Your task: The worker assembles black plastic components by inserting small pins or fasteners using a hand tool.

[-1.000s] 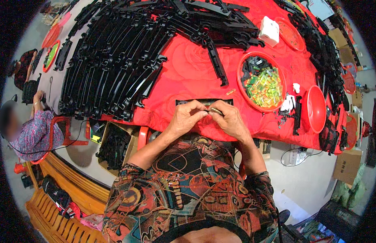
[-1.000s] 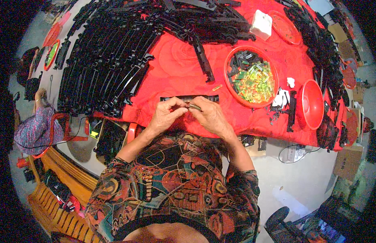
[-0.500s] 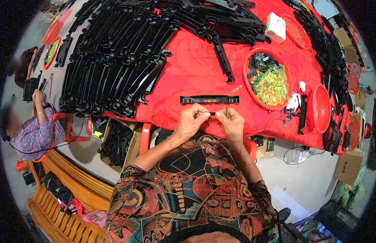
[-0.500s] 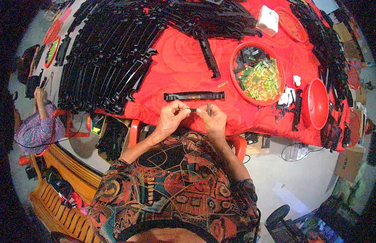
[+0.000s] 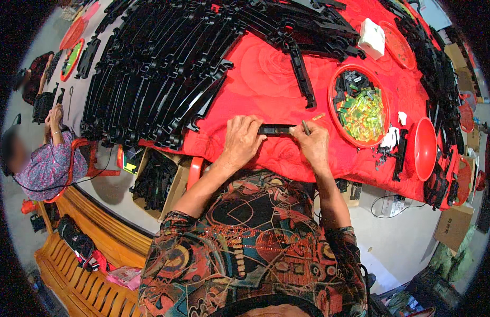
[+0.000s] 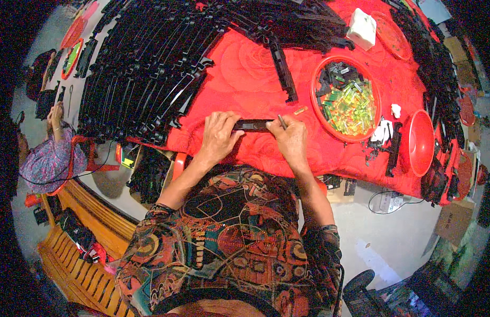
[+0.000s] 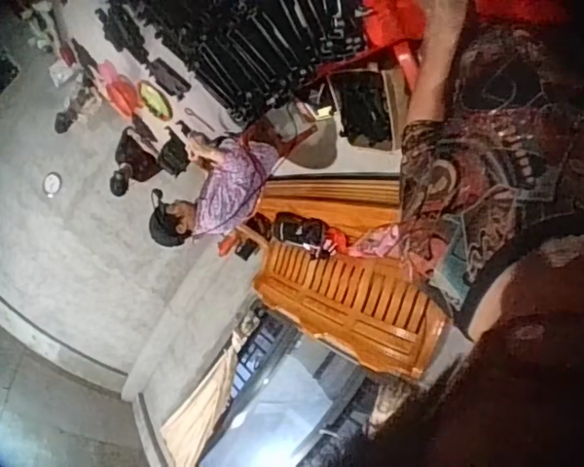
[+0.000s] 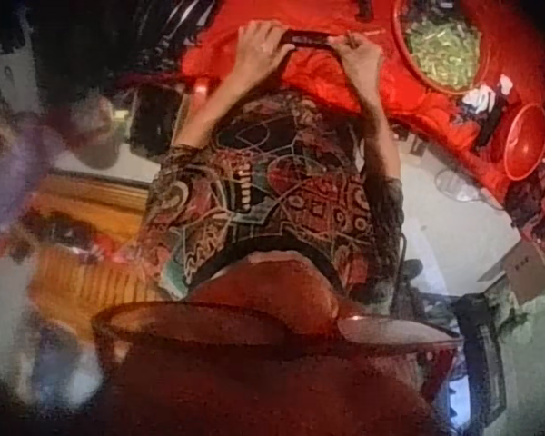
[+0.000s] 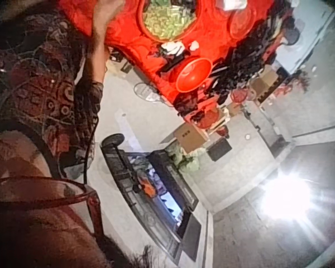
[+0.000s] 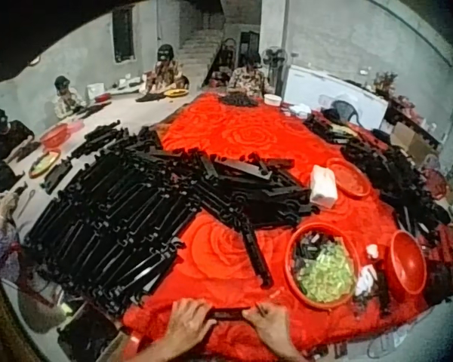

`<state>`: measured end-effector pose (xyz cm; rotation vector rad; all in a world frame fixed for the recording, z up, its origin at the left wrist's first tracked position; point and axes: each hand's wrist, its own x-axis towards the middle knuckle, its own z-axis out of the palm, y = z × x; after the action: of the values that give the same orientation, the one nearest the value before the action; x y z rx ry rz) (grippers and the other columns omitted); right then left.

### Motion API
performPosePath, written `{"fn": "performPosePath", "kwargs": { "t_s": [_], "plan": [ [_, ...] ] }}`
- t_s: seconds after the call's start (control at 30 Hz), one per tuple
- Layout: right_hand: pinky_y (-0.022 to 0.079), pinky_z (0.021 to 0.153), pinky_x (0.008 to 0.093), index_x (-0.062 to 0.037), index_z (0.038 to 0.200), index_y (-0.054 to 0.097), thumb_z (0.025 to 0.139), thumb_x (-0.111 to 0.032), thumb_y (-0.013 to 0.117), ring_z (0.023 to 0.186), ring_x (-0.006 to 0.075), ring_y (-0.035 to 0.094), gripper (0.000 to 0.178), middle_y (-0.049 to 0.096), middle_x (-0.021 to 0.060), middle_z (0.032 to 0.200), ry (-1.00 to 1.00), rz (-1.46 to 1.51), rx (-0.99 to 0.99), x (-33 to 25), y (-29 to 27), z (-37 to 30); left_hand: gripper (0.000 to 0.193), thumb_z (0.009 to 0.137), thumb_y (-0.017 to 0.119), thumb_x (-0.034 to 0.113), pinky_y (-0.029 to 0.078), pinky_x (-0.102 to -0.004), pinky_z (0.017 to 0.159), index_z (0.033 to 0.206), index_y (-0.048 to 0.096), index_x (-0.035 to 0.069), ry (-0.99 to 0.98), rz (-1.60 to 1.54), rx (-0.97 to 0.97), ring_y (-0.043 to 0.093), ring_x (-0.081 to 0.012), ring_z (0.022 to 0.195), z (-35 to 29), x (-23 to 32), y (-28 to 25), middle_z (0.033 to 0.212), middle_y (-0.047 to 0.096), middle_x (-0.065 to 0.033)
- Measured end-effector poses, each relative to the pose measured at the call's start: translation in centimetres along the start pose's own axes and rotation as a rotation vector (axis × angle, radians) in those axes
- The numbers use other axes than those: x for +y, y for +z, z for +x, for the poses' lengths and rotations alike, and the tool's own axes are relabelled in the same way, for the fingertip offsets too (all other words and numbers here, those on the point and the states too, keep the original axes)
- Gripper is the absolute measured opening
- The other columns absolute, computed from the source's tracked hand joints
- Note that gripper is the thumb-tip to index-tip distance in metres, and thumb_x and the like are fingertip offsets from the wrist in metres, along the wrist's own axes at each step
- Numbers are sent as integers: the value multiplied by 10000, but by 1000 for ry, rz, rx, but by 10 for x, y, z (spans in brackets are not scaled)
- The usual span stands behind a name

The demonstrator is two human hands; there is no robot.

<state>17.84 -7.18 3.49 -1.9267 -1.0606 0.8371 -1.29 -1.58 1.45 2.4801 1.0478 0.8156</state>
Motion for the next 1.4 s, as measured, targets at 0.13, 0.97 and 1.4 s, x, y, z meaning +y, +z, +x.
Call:
{"fn": "performPosePath", "kwargs": {
  "t_s": [0.13, 0.97, 1.4],
  "plan": [
    [386, 481, 356, 34, 705, 621, 720, -189, 704, 479, 156, 495, 238, 533, 127, 525, -5, -28, -9, 8, 4, 1, 385, 655, 721, 107, 382, -398, 768, 1006, 575, 44, -24, -19, 15, 500, -282, 922, -2, 1, 3, 986, 559, -92],
    [439, 601, 480, 12, 713, 547, 741, -227, 659, 656, 395, 598, 265, 584, 228, 654, -123, -403, -1, -12, 9, -1, 257, 695, 710, 230, 427, -445, 680, 777, 567, 33, -88, -110, -438, 555, -343, 803, 49, -8, 14, 809, 578, -150],
    [429, 572, 456, 13, 695, 534, 735, -251, 665, 621, 373, 576, 298, 561, 201, 628, -124, -336, 60, 3, 16, -2, 289, 651, 755, 261, 439, -425, 653, 748, 575, 57, -274, -186, -550, 579, -320, 798, 58, -8, 12, 768, 579, -125]
  ]
}}
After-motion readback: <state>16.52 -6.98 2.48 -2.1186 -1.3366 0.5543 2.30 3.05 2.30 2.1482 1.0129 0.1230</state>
